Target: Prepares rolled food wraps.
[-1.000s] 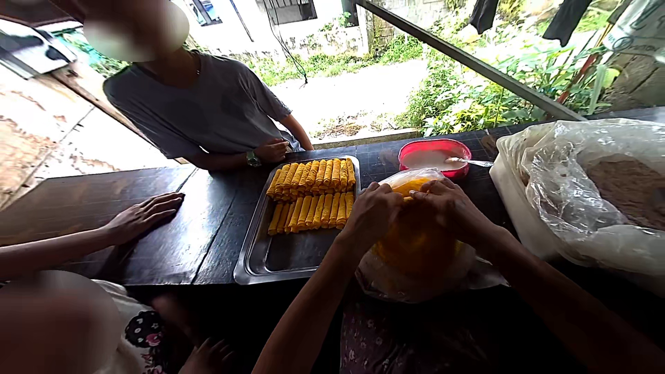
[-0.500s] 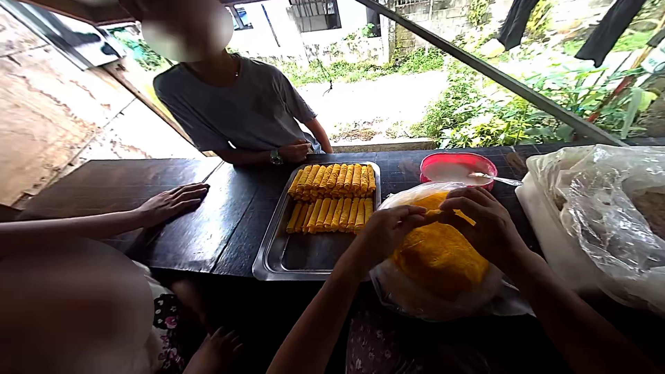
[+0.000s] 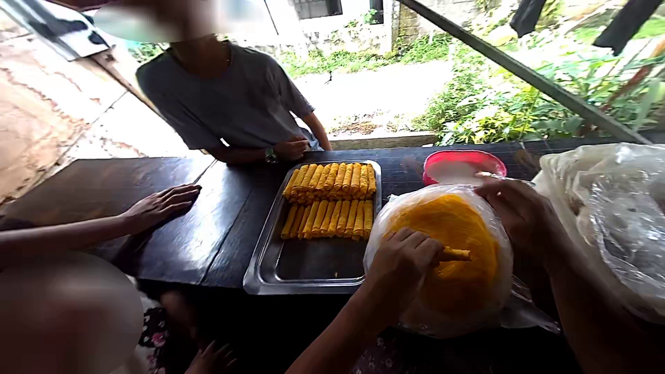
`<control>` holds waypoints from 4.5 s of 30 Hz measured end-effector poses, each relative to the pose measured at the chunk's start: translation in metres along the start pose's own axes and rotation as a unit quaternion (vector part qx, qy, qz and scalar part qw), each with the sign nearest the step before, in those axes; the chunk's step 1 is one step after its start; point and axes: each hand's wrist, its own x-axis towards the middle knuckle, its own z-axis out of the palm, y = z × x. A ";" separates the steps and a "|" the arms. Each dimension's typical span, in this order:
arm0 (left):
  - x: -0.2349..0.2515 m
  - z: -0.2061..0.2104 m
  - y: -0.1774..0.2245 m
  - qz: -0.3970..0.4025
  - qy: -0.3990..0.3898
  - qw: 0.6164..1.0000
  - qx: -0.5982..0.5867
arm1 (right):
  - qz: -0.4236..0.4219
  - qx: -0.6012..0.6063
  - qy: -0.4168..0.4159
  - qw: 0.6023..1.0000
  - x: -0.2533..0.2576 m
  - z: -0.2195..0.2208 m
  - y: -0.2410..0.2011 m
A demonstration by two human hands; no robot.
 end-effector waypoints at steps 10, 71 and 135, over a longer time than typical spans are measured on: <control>0.003 0.008 -0.003 0.023 -0.016 1.000 0.013 | 0.253 -0.213 -0.237 0.914 0.049 0.041 0.068; -0.026 0.009 0.015 -0.004 0.040 0.996 0.079 | -0.096 -0.044 0.025 0.994 -0.085 0.030 -0.051; -0.068 -0.086 -0.188 -0.561 -0.042 0.827 0.023 | -0.129 0.036 -0.049 0.990 -0.075 -0.010 -0.027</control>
